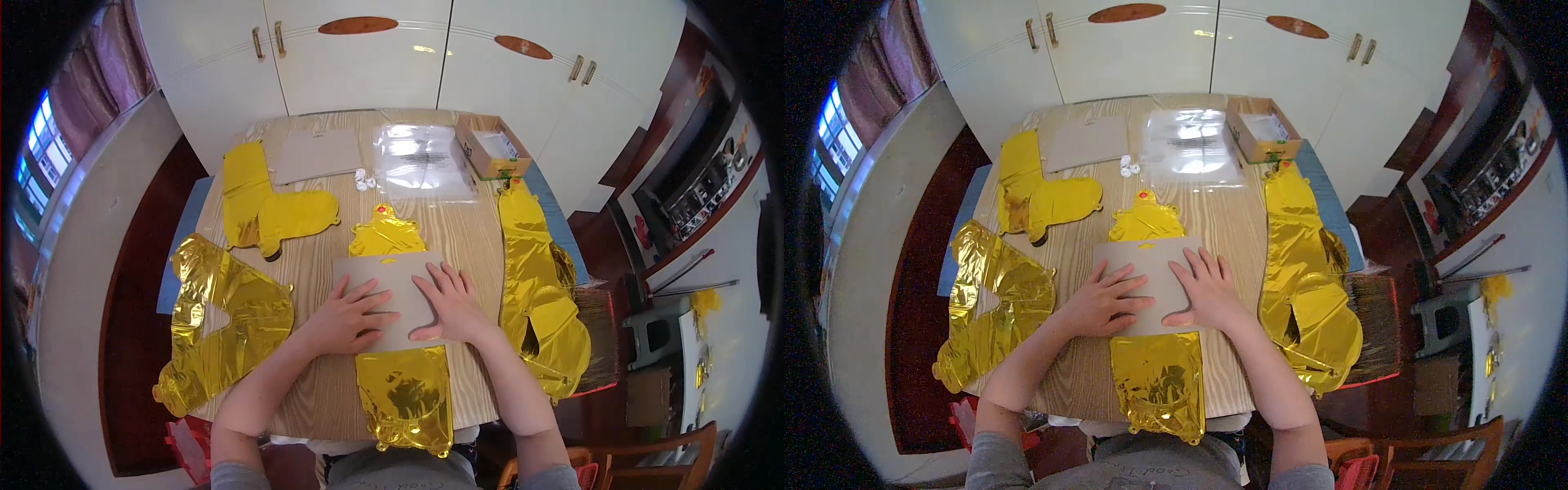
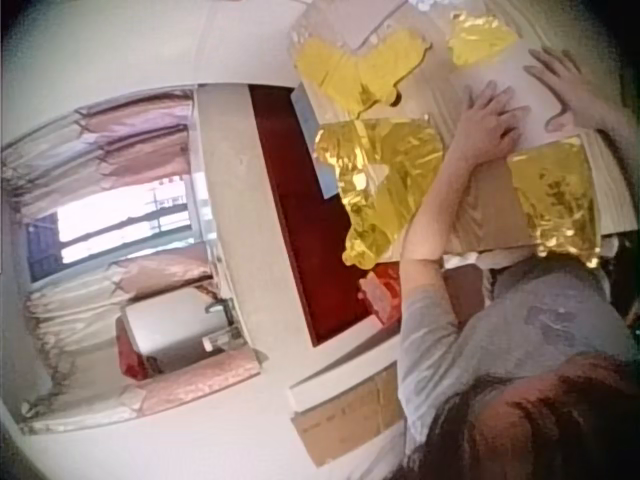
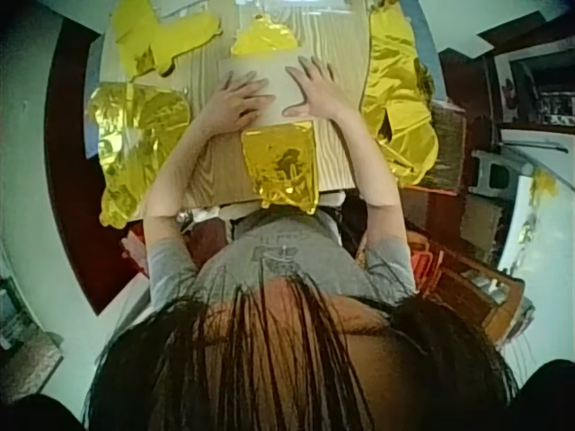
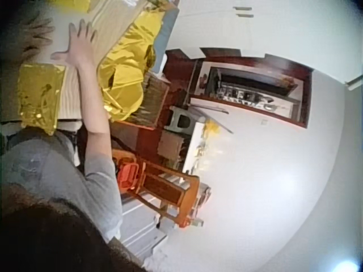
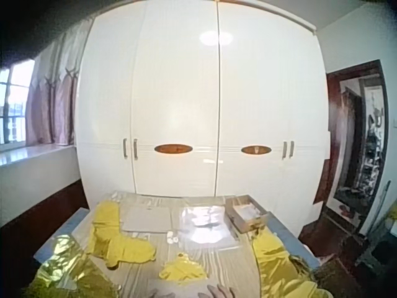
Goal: Folding gold-colored foil sheets around cardboard templates at a workspace.
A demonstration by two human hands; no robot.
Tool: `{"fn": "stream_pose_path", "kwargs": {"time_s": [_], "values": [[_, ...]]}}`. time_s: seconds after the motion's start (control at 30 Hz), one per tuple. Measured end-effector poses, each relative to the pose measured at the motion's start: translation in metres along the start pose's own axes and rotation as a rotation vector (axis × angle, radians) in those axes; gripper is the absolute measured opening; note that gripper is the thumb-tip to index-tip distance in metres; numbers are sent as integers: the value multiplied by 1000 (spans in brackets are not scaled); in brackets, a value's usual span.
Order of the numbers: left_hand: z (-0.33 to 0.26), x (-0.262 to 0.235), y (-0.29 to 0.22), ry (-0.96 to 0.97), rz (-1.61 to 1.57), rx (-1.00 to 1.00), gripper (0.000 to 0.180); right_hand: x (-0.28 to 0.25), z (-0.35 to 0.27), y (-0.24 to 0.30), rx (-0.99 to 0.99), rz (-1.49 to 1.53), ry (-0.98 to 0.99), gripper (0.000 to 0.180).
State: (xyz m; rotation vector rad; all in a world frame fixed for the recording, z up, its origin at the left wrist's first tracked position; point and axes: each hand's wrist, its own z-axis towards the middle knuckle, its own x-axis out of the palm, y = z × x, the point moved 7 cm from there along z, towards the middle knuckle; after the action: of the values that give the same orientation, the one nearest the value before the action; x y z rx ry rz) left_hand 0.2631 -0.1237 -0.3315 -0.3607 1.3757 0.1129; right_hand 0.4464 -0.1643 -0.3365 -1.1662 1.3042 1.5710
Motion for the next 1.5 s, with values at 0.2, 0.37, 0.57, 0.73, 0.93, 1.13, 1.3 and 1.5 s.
{"fn": "stream_pose_path", "kwargs": {"time_s": [0.2,0.37,0.57,0.73,0.93,1.13,1.3,1.5], "values": [[2,-2,-2,15,8,-3,42,4,1,-2,9,-19,15,110],[2,-2,-2,5,29,-2,42,4,1,-1,9,-21,23,110],[2,-2,-3,12,31,-6,44,3,1,-2,18,-34,37,109],[2,-2,-3,6,23,-6,44,3,1,-2,14,-25,36,110],[2,-5,-5,-4,13,-6,43,2,1,-1,25,-22,47,111],[3,-5,-5,13,30,2,43,1,1,1,25,-16,57,110],[4,-3,-1,19,20,5,43,-10,-7,9,-36,-24,-3,111],[2,-2,-2,-19,4,10,42,-54,-103,86,-499,70,314,110]]}}
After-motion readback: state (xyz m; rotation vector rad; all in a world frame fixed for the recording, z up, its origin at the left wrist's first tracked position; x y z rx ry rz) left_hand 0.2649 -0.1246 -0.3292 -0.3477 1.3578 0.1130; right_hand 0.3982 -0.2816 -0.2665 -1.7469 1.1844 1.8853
